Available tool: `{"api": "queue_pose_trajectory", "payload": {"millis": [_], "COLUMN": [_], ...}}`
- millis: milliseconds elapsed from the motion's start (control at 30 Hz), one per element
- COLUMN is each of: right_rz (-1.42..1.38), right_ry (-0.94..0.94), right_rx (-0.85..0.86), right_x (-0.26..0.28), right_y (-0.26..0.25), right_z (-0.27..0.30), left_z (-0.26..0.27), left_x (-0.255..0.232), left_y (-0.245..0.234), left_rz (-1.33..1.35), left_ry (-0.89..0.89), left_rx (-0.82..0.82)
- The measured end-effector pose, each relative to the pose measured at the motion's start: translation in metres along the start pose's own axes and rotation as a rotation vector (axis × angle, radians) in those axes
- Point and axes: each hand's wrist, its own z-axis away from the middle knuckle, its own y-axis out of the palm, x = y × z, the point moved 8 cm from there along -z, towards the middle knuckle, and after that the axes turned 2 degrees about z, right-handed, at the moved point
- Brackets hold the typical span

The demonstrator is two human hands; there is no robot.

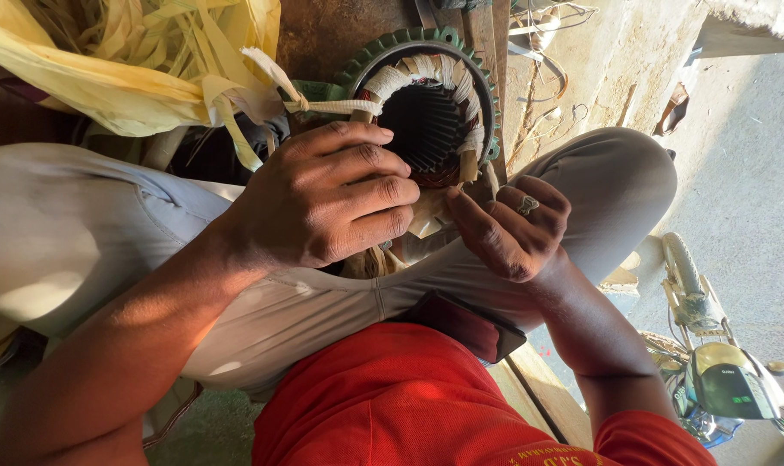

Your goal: The person sits cross-legged and works on a green electric motor stator, wrapping white tape around copper windings and adjusting the coils with both hands. The person uses a small metal tool to press and align the windings inside the stator slots.

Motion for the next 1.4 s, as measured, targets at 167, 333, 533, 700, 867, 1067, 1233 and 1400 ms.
{"api": "queue_pose_trajectory", "payload": {"millis": [167,333,533,700,867,1067,1233,1400], "right_rz": [-0.004,-0.011,-0.172,-0.291,-0.169,-0.106,-0.148,-0.177], "right_ry": [-0.049,-0.003,0.080,0.116,0.093,0.027,0.114,0.127], "right_rx": [0.024,0.156,0.210,0.201,0.289,0.336,0.433,0.378], "right_x": [0.001,0.003,-0.011,-0.025,-0.014,-0.012,-0.020,-0.025], "right_y": [-0.003,-0.003,0.002,0.002,0.004,0.007,0.011,0.013], "right_z": [-0.016,-0.027,-0.029,-0.033,-0.039,-0.041,-0.046,-0.045], "left_z": [0.002,0.002,0.001,-0.004,-0.009,-0.017,-0.016,-0.020], "left_x": [0.002,0.007,0.011,0.014,0.016,0.015,0.013,0.006], "left_y": [0.001,-0.001,-0.003,-0.004,-0.004,-0.002,-0.006,-0.002], "left_rz": [0.006,0.013,0.026,0.075,0.130,0.044,0.026,-0.181], "left_ry": [-0.009,-0.039,-0.111,-0.157,-0.183,-0.151,-0.153,-0.039], "left_rx": [0.015,-0.043,-0.092,-0.048,-0.039,0.016,0.039,0.033]}}
